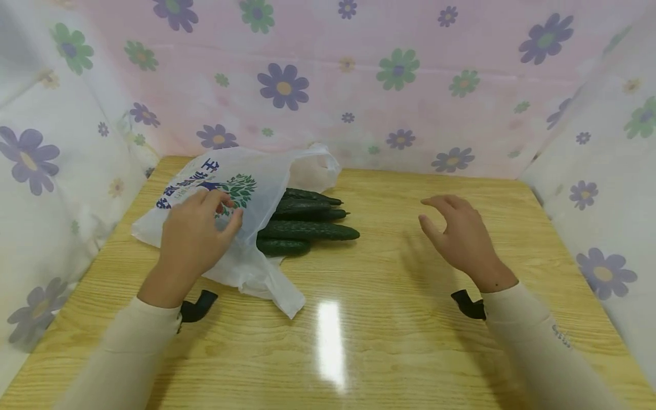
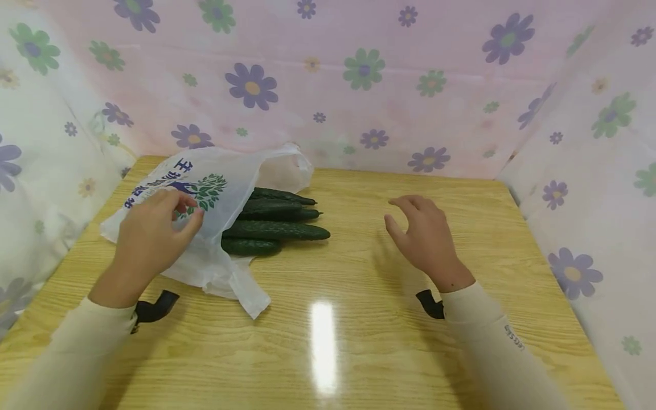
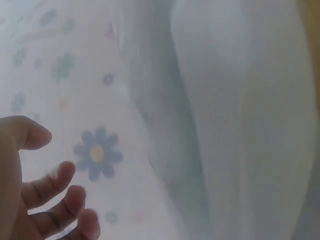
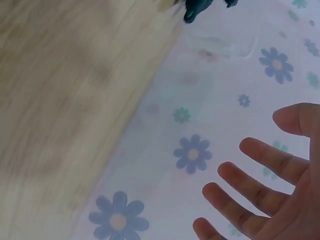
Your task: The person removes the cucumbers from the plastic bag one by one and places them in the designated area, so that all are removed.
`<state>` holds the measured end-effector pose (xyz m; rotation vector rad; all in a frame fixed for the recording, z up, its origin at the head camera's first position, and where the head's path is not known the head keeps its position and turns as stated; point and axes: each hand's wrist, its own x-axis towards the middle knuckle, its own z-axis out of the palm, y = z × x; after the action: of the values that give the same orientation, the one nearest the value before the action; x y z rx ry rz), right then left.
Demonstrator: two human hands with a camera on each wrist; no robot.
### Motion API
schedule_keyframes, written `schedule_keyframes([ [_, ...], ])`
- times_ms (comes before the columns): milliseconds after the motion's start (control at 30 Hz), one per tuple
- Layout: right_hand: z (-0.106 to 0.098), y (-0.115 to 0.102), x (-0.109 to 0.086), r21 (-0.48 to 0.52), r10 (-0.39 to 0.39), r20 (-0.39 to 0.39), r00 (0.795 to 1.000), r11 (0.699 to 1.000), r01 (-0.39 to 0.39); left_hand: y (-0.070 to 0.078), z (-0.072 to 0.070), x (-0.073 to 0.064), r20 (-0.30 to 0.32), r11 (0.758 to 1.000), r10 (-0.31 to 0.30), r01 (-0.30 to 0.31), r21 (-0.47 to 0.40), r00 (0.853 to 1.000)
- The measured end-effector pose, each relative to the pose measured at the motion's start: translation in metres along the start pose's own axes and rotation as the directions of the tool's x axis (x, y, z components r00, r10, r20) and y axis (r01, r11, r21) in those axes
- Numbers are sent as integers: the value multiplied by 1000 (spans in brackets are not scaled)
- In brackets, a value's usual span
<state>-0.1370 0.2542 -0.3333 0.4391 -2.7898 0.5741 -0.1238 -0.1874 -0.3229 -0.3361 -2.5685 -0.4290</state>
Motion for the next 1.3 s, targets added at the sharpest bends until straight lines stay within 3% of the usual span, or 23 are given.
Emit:
schedule_keyframes([
  [67, 4, -5, -5, 52, -3, -22, 1000, 999, 4, 10, 6, -5, 7, 1000, 2, -2, -18, 1000],
  [233, 13, -15, -14, 143, 15, -25, 1000, 990, -11, 24, 22, -10, 142, 998, -59, 57, 14, 988],
  [300, 17, -19, -14, 164, 20, -21, 1000, 986, -16, 25, 28, -9, 160, 997, -69, 64, 35, 985],
  [433, 26, -28, -13, 193, 23, -6, 1000, 981, -21, 21, 33, -9, 131, 996, -80, 74, 50, 988],
  [800, 42, -54, -1, 247, -10, 2, 1000, 969, 10, 1, 29, -14, 47, 993, -119, 119, 4, 992],
  [1000, 51, -68, 16, 289, -34, 46, 998, 957, 19, -4, 25, -16, 53, 989, -148, 148, 9, 987],
  [1300, 72, -91, 37, 426, -67, 173, 983, 905, -13, -7, 23, -20, 76, 983, -182, 184, -10, 980],
])
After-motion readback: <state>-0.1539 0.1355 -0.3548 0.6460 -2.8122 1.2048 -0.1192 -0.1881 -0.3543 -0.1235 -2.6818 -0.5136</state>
